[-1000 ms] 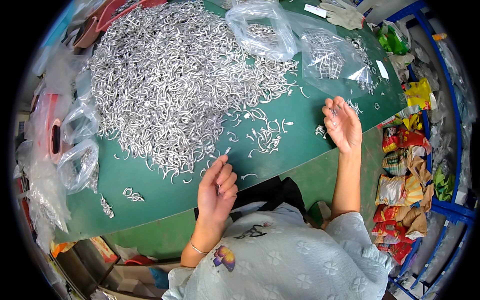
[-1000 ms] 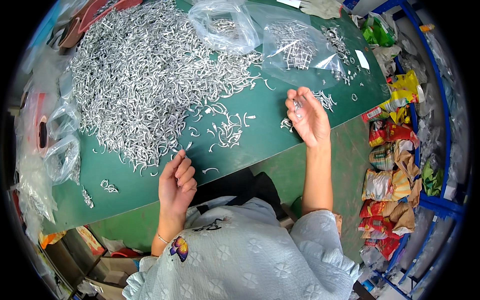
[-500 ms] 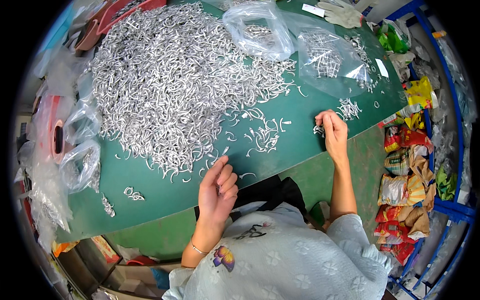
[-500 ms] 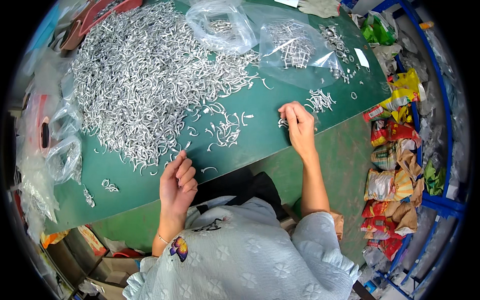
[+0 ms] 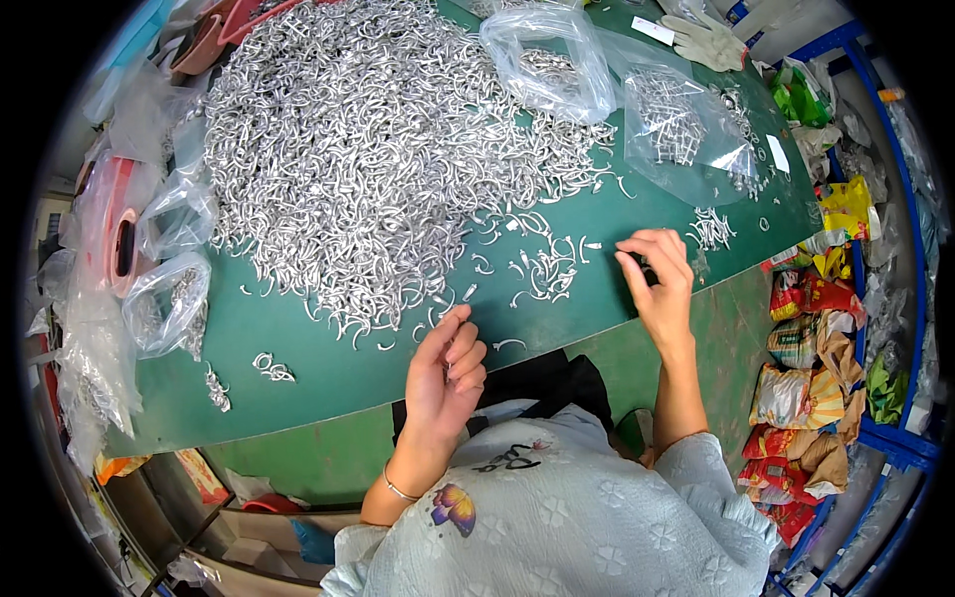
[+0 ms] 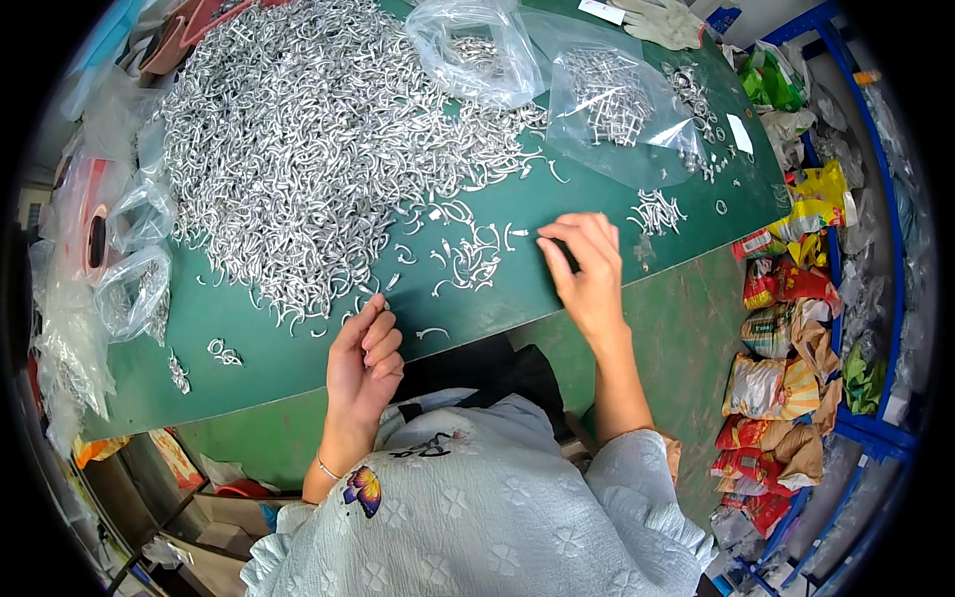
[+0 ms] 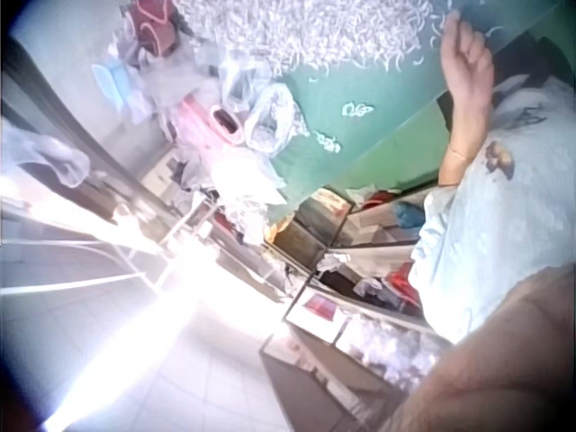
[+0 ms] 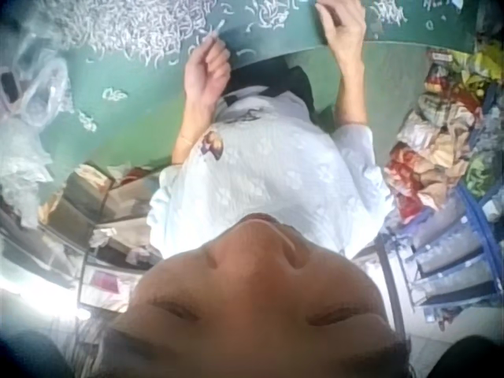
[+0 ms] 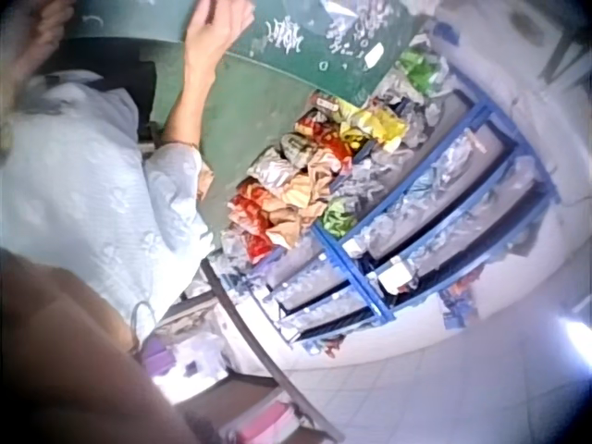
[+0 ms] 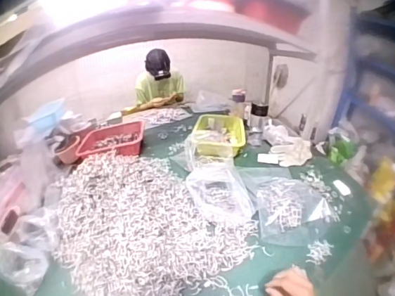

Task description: The person sorts music-note-shaped metal charms from a large pile on a green table, arranging them into small groups and then picking them up by hand.

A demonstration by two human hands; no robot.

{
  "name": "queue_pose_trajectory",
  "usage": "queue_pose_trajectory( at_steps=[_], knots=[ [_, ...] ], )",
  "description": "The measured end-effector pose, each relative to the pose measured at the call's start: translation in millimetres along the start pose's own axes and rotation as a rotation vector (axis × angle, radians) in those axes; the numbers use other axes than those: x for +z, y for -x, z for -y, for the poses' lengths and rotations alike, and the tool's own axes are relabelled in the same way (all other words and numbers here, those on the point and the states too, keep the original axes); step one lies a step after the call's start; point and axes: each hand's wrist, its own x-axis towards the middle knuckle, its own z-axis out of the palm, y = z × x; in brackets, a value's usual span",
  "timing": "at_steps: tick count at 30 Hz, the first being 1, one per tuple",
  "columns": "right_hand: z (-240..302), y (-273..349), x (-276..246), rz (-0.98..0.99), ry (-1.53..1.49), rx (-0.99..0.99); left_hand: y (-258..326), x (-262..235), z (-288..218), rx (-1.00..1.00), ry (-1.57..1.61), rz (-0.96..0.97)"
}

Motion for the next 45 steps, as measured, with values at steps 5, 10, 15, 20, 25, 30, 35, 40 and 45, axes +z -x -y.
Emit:
queue_pose_trajectory(
  at_steps=[5,10,15,20,25,30,35,40,45],
  knots=[
    [9,-4,25,0.061,0.134,0.017,1,3,2,-0.042,0.032,0.02],
    [0,-4,14,-0.045,-0.029,0.161,3,2,0,-0.002,0.005,0.011],
    [1,6,-10,-0.005,-0.647,0.489,1,-2,2,0.0,-0.031,0.02],
    [0,7,-12,-0.015,-0.148,0.29,2,8,5,0.0,-0.03,-0.024],
    [23,4,-12,-0.094,-0.135,-0.012,4,6,5,0.01,-0.122,0.002],
    [66,-2,-7,0.036,-0.353,-0.2,5,35,23,0.072,-0.619,0.045],
    [84,-4,-5,0.09,-0.426,-0.243,2,46,29,0.212,-0.863,0.067],
    [88,-4,-8,0.088,-0.409,-0.26,2,49,32,0.266,-0.926,0.07],
    [90,-4,-11,0.094,-0.394,-0.272,3,48,32,0.287,-0.929,0.091]
  ],
)
